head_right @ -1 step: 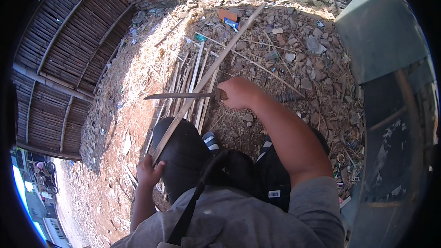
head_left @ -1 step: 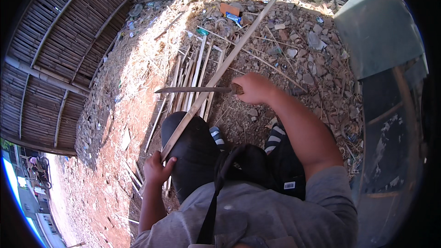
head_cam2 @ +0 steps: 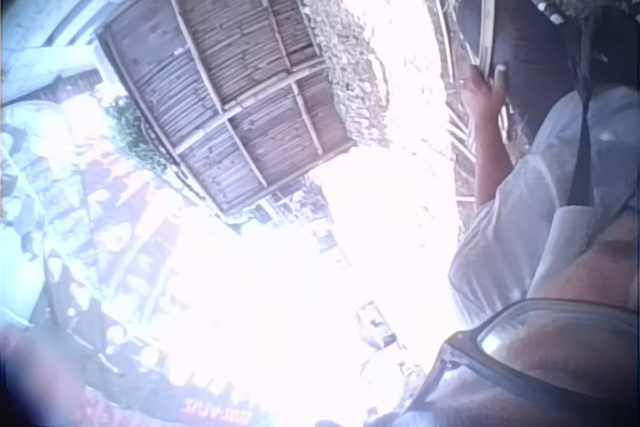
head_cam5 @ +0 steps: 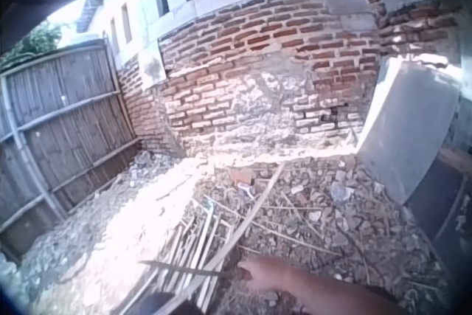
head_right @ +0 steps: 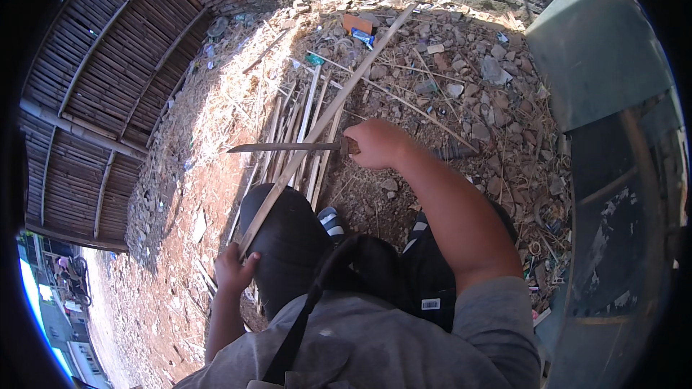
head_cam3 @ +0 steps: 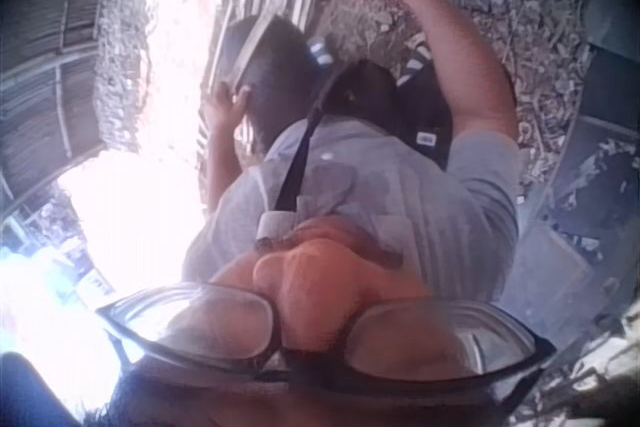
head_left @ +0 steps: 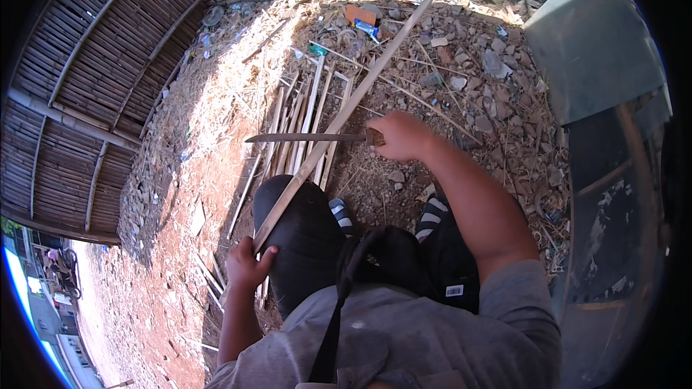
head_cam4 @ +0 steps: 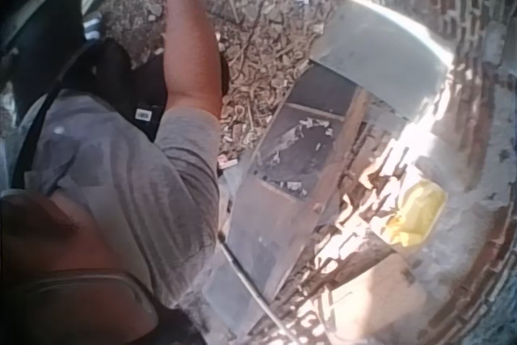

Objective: The person sits on the ground and uses a machete to split long bamboo poles into thin strips. They hold the bamboo against their leg and repeatedly strike it with the blade to separate the material.

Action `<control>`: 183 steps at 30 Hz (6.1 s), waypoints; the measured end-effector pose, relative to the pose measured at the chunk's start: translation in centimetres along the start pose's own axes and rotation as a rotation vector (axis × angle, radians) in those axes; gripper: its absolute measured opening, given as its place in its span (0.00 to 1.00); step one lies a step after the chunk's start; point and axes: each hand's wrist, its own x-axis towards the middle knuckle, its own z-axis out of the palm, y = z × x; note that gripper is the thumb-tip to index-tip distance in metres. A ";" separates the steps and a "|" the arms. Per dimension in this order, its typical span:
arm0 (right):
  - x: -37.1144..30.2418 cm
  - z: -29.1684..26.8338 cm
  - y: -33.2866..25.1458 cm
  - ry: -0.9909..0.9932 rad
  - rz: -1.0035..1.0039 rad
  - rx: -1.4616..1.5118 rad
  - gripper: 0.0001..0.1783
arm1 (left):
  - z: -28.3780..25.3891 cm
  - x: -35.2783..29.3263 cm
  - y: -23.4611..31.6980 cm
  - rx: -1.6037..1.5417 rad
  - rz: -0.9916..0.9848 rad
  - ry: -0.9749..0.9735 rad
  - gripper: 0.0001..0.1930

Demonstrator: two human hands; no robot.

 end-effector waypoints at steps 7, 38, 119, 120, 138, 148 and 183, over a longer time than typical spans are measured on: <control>-0.5 -2.2 5.0 0.206 0.417 0.133 0.20 | -0.1 0.0 0.2 0.002 0.010 0.025 0.31; 0.3 0.5 2.5 0.003 0.028 0.036 0.17 | -3.0 0.5 0.7 -0.153 -0.093 -0.273 0.30; 0.2 2.0 -0.3 -0.034 -0.078 0.135 0.14 | -0.5 0.2 0.8 -0.170 -0.073 -0.113 0.30; 0.2 2.1 -0.3 -0.039 -0.066 0.141 0.13 | -0.5 0.2 0.8 -0.175 -0.071 -0.107 0.30; 0.1 2.0 -0.4 -0.053 -0.062 0.156 0.15 | -0.4 0.1 0.9 -0.162 -0.090 -0.112 0.29; 0.1 2.1 -0.6 -0.043 -0.054 0.170 0.15 | -0.3 0.1 0.8 -0.170 -0.094 -0.104 0.31; -0.7 0.1 -4.1 -0.106 -0.033 -0.156 0.16 | -0.3 0.0 1.2 -0.095 -0.119 -0.099 0.29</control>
